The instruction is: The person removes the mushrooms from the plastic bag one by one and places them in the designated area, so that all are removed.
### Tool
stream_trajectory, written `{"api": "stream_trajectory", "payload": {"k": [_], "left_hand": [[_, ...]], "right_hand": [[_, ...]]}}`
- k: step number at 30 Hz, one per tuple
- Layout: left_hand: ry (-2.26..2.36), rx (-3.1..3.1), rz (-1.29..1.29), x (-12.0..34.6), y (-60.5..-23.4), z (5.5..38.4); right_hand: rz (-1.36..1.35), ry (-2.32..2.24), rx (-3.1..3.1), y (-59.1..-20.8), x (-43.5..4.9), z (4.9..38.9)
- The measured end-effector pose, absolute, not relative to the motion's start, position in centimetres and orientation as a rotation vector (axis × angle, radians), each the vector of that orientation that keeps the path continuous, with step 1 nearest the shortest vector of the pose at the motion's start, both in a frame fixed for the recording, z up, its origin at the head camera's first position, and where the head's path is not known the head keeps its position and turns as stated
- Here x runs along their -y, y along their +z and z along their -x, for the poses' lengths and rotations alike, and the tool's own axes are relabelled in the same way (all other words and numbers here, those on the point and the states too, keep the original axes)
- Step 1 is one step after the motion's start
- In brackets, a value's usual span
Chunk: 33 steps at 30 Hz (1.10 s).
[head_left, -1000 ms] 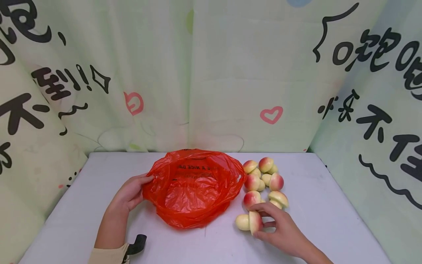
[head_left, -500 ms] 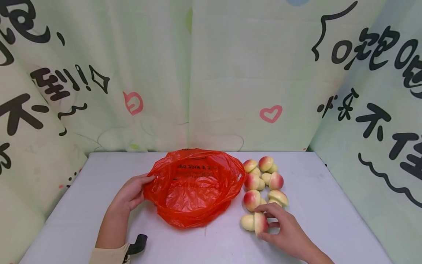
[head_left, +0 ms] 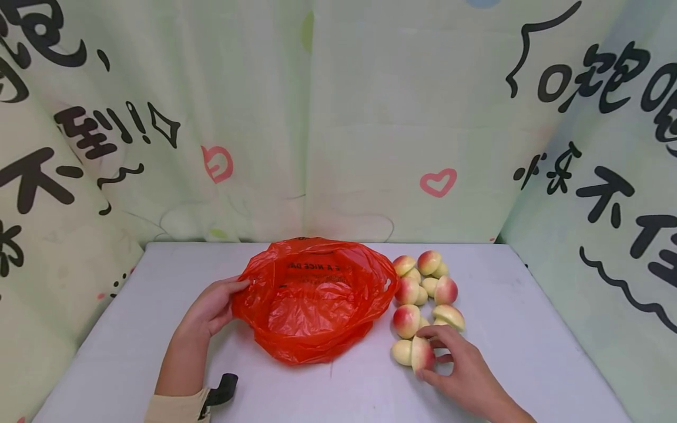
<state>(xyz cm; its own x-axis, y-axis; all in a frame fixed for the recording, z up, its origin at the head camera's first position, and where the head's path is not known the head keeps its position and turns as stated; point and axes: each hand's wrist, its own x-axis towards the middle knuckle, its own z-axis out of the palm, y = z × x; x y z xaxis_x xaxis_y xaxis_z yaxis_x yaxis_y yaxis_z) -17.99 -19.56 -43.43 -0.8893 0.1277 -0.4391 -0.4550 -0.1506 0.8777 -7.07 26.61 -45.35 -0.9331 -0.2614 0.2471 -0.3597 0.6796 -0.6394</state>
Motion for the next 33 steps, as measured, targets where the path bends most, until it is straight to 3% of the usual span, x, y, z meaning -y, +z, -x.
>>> {"api": "stream_trajectory", "payload": {"k": [33], "left_hand": [[2.102,-1.739,0.336,19.44,-43.38,17.99]], "right_hand": [[-0.301,0.932,2.763,-44.84,-26.74,6.2]]}}
